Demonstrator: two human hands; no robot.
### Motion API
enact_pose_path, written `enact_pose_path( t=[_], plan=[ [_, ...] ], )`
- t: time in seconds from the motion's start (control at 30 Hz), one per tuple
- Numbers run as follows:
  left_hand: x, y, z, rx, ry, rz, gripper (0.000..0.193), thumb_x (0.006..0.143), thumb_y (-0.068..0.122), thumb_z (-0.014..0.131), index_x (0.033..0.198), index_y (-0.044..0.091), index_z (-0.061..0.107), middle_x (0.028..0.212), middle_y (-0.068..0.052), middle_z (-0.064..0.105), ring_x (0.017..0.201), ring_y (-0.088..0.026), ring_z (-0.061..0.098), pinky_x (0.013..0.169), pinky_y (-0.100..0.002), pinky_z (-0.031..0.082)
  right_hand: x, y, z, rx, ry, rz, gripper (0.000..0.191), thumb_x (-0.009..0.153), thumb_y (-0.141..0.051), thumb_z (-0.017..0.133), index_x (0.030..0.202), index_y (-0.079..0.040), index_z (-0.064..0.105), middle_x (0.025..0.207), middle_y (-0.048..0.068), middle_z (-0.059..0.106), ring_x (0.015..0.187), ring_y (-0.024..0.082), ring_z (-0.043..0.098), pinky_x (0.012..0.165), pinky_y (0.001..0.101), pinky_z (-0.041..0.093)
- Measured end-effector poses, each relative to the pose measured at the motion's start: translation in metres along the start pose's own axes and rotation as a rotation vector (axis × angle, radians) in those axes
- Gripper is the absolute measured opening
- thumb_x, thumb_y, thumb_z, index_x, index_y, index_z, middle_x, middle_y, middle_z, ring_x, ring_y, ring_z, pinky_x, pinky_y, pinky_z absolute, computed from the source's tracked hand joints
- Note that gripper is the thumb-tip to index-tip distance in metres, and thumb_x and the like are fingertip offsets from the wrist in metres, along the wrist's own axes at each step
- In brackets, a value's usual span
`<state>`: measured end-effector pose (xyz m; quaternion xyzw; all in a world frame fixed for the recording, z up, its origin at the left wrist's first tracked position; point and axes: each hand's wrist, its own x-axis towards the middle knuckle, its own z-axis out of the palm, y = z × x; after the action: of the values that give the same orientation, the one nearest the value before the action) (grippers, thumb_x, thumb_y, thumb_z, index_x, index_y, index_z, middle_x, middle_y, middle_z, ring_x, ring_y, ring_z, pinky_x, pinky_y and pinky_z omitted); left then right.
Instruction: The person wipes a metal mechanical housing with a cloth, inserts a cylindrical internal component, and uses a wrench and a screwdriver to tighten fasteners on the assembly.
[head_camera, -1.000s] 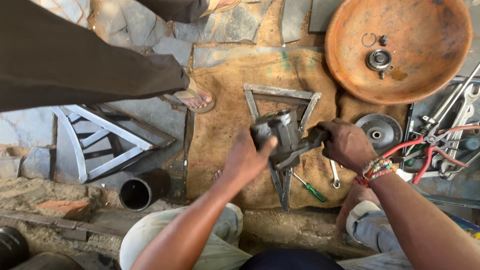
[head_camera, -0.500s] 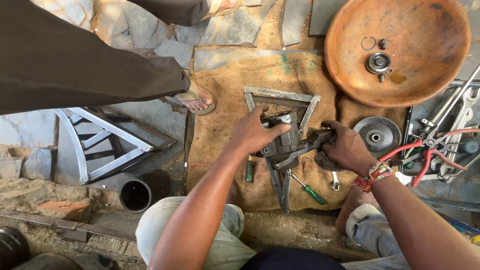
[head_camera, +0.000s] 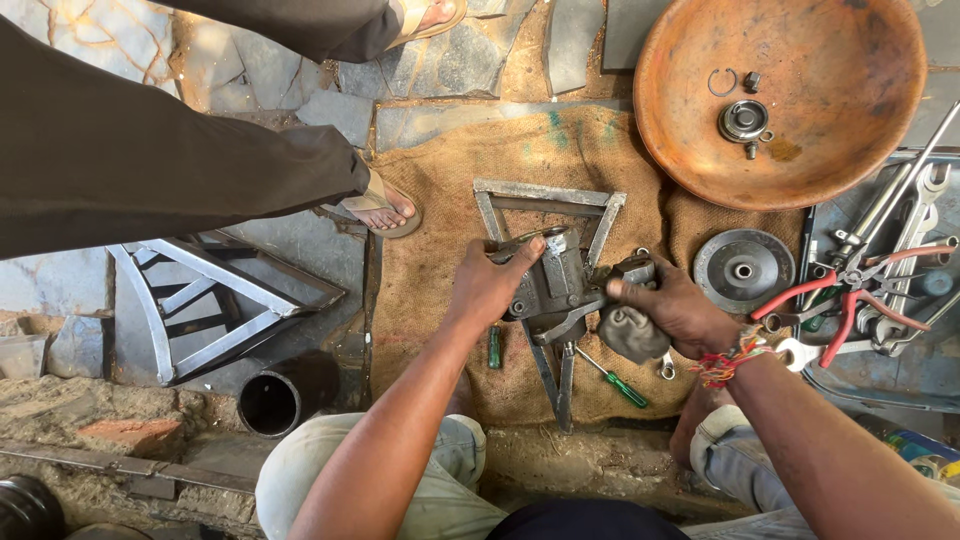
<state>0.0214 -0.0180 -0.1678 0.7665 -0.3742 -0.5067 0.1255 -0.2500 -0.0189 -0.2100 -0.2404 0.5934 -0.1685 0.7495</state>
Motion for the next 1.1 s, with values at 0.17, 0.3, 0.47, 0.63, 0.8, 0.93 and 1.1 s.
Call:
enact_pose_path(
  t=[0.17, 0.3, 0.47, 0.63, 0.8, 0.93, 1.1],
  plan=[
    [-0.003, -0.010, 0.004, -0.030, 0.089, 0.141, 0.097, 0.073, 0.080, 0.067, 0.116, -0.007, 0.060, 0.094, -0.020, 0.071, 0.092, -0.032, 0.076, 0.079, -0.045, 0.061, -0.008, -0.003, 0.016, -0.070, 0.040, -0.188, 0.049, 0.093, -0.028, 0.073, 0.125, 0.005, 0.058, 0.102, 0.013, 0.072, 0.090, 0.018, 0.069, 0.075, 0.0327, 0.059],
    [-0.017, -0.011, 0.001, -0.090, 0.104, 0.244, 0.091, 0.073, 0.079, 0.069, 0.111, -0.004, 0.063, 0.095, -0.018, 0.072, 0.094, -0.030, 0.075, 0.082, -0.043, 0.061, -0.020, -0.013, 0.017, -0.209, 0.110, -0.197, 0.043, 0.092, -0.022, 0.072, 0.125, 0.001, 0.058, 0.102, 0.013, 0.073, 0.087, 0.018, 0.071, 0.075, 0.0310, 0.059],
    [-0.044, -0.003, -0.009, -0.176, 0.073, 0.345, 0.097, 0.069, 0.077, 0.072, 0.124, 0.000, 0.052, 0.108, -0.014, 0.066, 0.107, -0.028, 0.071, 0.091, -0.042, 0.060, -0.033, -0.021, 0.018, -0.050, 0.057, -0.287, 0.041, 0.085, -0.008, 0.072, 0.122, 0.003, 0.057, 0.103, 0.013, 0.069, 0.086, 0.017, 0.069, 0.073, 0.0299, 0.060],
    [-0.053, -0.007, -0.010, -0.090, 0.173, 0.618, 0.103, 0.073, 0.075, 0.074, 0.141, 0.002, 0.045, 0.128, -0.017, 0.055, 0.124, -0.030, 0.062, 0.106, -0.046, 0.054, -0.049, -0.033, 0.020, -0.462, 0.185, -0.537, 0.038, 0.083, -0.004, 0.074, 0.117, 0.001, 0.061, 0.102, 0.014, 0.070, 0.092, 0.020, 0.066, 0.081, 0.0335, 0.055],
    [-0.040, -0.023, 0.001, -0.361, 0.194, 0.576, 0.100, 0.077, 0.080, 0.066, 0.141, 0.006, 0.044, 0.121, -0.012, 0.056, 0.119, -0.026, 0.059, 0.103, -0.046, 0.052, -0.063, -0.059, 0.036, -0.676, 0.265, -0.764, 0.039, 0.082, -0.007, 0.076, 0.117, 0.000, 0.061, 0.104, 0.013, 0.069, 0.098, 0.021, 0.067, 0.090, 0.0353, 0.054],
    [-0.012, -0.036, 0.010, -0.573, 0.284, 0.537, 0.069, 0.094, 0.072, 0.056, 0.122, 0.009, 0.062, 0.099, -0.004, 0.057, 0.097, -0.018, 0.055, 0.088, -0.037, 0.049, -0.070, -0.082, 0.056, -0.686, 0.287, -0.757, 0.040, 0.079, -0.006, 0.074, 0.117, -0.001, 0.061, 0.101, 0.013, 0.071, 0.095, 0.019, 0.069, 0.088, 0.0339, 0.055],
    [0.015, -0.048, 0.023, -0.655, 0.358, 0.520, 0.054, 0.101, 0.061, 0.057, 0.101, 0.008, 0.064, 0.093, -0.002, 0.055, 0.092, -0.016, 0.053, 0.086, -0.032, 0.045, -0.087, -0.099, 0.081, -0.729, 0.273, -0.824, 0.043, 0.072, -0.006, 0.076, 0.113, -0.002, 0.065, 0.101, 0.016, 0.071, 0.093, 0.025, 0.070, 0.083, 0.0343, 0.057]
  ],
)
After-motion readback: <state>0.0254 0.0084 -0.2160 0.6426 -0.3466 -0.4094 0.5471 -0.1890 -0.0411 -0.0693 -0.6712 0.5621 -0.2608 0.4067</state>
